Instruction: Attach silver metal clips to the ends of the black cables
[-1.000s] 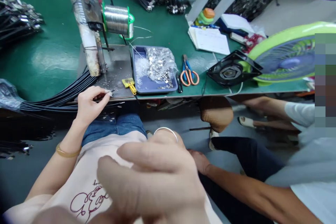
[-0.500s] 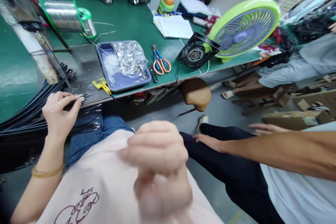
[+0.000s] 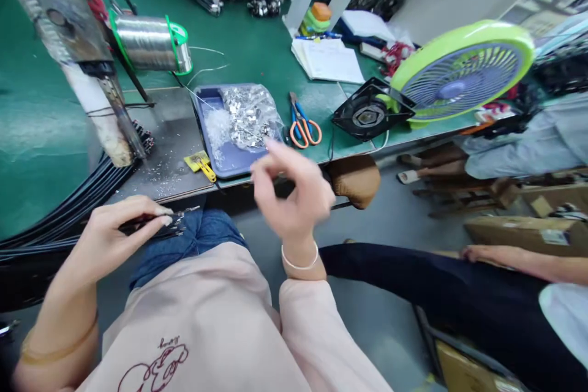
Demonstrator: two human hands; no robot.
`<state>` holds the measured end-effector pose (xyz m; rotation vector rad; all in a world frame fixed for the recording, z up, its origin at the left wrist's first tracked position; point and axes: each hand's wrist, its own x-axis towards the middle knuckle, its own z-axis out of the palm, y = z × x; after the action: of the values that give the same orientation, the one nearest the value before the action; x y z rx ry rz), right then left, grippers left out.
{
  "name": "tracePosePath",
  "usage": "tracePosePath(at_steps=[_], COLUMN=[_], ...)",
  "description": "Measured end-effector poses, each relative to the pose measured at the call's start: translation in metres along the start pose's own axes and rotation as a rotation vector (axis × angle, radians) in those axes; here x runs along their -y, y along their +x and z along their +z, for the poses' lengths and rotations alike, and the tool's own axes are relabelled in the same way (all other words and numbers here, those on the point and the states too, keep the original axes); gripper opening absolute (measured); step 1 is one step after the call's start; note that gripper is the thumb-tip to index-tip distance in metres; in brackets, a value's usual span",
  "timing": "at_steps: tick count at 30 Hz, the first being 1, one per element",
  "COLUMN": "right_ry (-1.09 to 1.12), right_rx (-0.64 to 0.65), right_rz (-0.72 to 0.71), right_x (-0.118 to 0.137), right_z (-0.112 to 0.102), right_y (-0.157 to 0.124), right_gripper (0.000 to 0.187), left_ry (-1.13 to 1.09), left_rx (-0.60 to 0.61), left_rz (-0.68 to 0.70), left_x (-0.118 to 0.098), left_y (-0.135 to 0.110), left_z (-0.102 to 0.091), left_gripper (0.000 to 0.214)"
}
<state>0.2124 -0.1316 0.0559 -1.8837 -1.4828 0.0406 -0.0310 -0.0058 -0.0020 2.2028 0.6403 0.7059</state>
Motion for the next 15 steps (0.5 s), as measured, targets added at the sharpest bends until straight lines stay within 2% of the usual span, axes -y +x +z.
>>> tracePosePath(at_steps=[2, 4, 7, 10, 13, 15], right_ry=[-0.032, -0.068, -0.135, -0.071, 0.038, -0.033], right_rx=[-0.045, 0.022, 0.172, 0.169, 0.152, 0.156], right_rz=[0.016, -0.014, -0.036, -0.068, -0.101, -0.115], right_x=[-0.033, -0.058, -0.072, -0.064, -0.057, -0.058], right_z=[0.023, 0.036, 0.038, 0.027, 0.011, 0.003], right_y=[0.030, 0.051, 0.064, 0.062, 0.055, 0.053], right_gripper=[0.031, 0.023, 0.005, 0.011, 0.014, 0.016], left_ry=[-0.138, -0.230, -0.287, -0.321, -0.427, -0.532], left_rx=[0.228, 0.394, 0.472, 0.381, 0.096, -0.126], left_rz=[-0.046, -0.035, -0.001, -0.087, -0.285, -0.406], left_x=[-0.001, 0.000, 0.001, 0.001, 0.001, 0.002], left_y=[0.001, 0.005, 0.010, 0.011, 0.009, 0.008], left_z=[-0.005, -0.005, 0.000, 0.009, 0.017, 0.019], left_gripper=[0.015, 0.019, 0.024, 0.026, 0.017, 0.011])
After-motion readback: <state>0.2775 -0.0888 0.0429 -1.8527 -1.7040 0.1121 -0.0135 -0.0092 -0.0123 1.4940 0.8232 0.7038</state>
